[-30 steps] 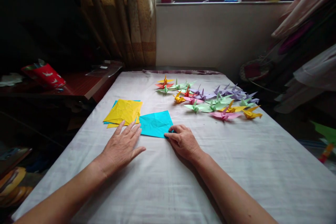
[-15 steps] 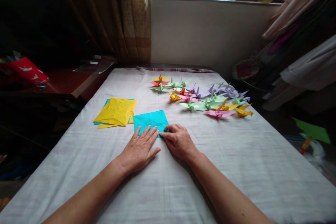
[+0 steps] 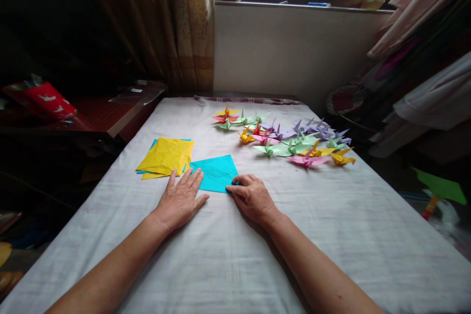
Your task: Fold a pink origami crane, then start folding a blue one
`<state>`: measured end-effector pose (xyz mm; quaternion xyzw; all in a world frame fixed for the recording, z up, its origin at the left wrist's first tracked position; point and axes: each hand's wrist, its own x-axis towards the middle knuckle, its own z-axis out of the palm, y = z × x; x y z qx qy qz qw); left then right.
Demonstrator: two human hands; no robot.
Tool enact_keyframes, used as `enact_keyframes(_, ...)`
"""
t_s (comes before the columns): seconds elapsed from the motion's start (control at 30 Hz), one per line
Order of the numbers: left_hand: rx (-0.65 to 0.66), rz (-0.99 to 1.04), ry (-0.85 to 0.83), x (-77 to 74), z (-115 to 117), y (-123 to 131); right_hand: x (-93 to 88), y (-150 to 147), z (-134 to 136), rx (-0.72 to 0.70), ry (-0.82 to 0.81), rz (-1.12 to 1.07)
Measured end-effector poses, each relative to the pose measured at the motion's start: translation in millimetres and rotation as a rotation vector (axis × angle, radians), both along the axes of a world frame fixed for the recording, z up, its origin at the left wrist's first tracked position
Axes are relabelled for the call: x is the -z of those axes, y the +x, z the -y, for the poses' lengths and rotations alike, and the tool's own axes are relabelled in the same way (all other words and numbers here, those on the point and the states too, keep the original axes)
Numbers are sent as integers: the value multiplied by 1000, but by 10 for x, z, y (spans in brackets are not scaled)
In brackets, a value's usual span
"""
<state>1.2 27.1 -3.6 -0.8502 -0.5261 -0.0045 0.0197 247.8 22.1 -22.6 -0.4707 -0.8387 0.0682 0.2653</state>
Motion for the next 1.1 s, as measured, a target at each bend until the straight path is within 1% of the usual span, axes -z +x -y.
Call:
enact_keyframes(0.13,-35,45,159,13,63,202,63,16,-17,-7,16,-35)
enact_keyframes(0.2,10,98,217,37,67,278,70,30,-50,-24,-6,-85)
enact_keyframes(0.27,91,142,251,62,47,317,33,37,-125,-19,-84,-159)
enact_keyframes(0.3,135,161,264,72,30,323,-3,37,-185,3,-138,-203)
enact_keyframes(0.33,175,178,279,79,9,322,-47,33,-263,56,-217,-218)
enact_keyframes(0.37,212,192,298,83,-14,315,-94,26,-357,141,-297,-215)
enact_keyframes(0.47,315,181,354,73,-79,282,-222,-15,-709,243,-378,-204)
enact_keyframes(0.53,373,155,357,55,-112,258,-271,-58,-940,265,-443,-198)
enact_keyframes(0.6,415,148,335,38,-133,230,-293,-106,-1113,254,-501,-196)
enact_keyframes(0.7,459,170,299,28,-150,180,-303,-165,-1225,217,-552,-203)
enact_keyframes(0.8,491,177,270,13,-170,142,-309,-158,-1201,185,-544,-227)
enact_keyframes(0.9,500,167,244,-45,-213,155,-302,-44,-1090,206,-484,-269)
enact_keyframes(1.0,438,144,178,-127,-248,240,-250,150,-882,269,-431,-314)
enact_keyframes(1.1,350,134,141,-166,-210,379,-151,329,-584,298,-415,-368)
